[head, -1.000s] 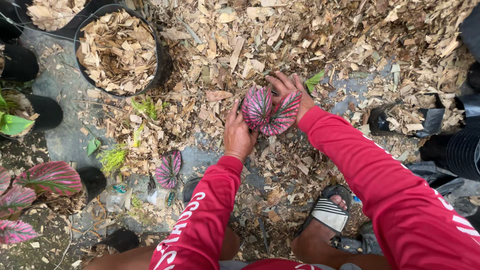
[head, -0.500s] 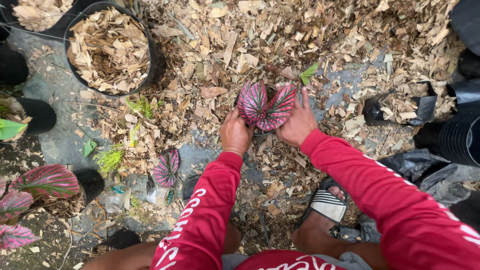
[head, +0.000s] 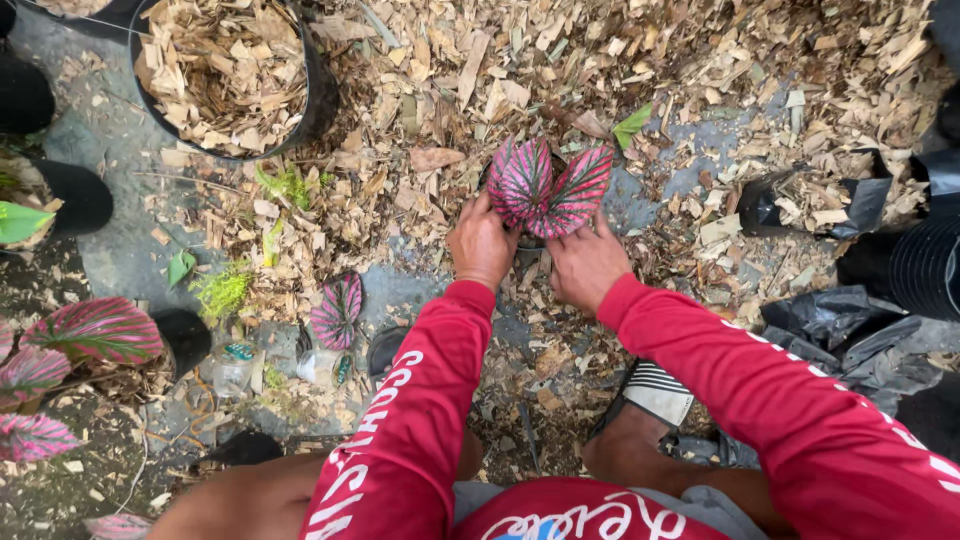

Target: The person handles several small pink-veined plants, places them into black plastic pots, and fills the pots with wood chips. The person also waters the plants using a small plastic bottle.

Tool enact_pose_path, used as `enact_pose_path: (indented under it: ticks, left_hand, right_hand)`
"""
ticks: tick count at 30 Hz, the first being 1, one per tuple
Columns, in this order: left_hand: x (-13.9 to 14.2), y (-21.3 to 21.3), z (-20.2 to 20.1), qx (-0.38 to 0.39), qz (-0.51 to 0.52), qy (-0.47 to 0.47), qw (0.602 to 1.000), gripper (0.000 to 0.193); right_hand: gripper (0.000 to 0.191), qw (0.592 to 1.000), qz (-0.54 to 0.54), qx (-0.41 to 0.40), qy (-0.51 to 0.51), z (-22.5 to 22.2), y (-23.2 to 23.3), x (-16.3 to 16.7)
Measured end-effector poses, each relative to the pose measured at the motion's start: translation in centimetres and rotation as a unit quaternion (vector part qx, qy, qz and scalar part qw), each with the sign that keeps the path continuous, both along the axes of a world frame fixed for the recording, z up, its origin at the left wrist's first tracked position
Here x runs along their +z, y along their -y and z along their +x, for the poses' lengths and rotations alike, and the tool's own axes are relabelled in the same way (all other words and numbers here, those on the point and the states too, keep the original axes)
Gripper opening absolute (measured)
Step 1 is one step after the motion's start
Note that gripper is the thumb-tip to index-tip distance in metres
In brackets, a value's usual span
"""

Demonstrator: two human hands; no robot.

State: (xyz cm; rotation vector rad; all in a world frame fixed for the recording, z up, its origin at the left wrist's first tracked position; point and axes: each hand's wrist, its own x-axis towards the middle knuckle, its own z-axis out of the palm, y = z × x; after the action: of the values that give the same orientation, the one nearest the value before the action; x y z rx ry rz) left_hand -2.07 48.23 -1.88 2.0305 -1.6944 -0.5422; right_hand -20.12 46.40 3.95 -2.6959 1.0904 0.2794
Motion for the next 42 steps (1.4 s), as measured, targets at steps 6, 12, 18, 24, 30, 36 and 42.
enact_pose_path:
  ticks: [6,12,18,24,30,36,42]
  left_hand:
    - [0.0,-0.5,0.3,0.008,-0.01,-0.021,1.0,0.022]
    - [-0.3,-0.7,0.2,0.007,-0.002,-0.013,1.0,0.027]
    - [2.7,-1.9,1.2,-0.013,-0.142,-0.063,0.988,0.036]
    - [1.9,-5.1,0.4,0.112,-0.116,-0.093,0.983,0.043]
    - [-1.2,-5.8,1.2,0.116,-0.032,-0.071,0.99,0.018]
    - [-1.3,-5.8,2.0,0.379,-0.095,-0.149,0.908,0.069]
    - [-1.7,-2.3,1.9,0.122,-0.013,-0.158,0.98,0.066]
  right_hand:
    - [0.048,0.998,0.025,-0.027,0.048,0.1,-1.2,0.9]
    - [0.058,0.993,-0.007,-0.02,0.117,1.4,-2.6,-0.4]
    - [0.034,0.953,-0.034,-0.148,0.262,-2.7,-1.3,-2.3]
    - [0.027,0.893,0.104,-0.31,0.309,-3.4,3.2,-7.9]
    - [0.024,0.909,0.086,-0.21,0.349,-2.9,2.9,-10.6]
    - [0.02,0.897,0.122,-0.273,0.325,-2.5,2.3,-11.8]
    - [0.034,0.873,0.212,-0.345,0.27,-1.7,-1.4,-11.2]
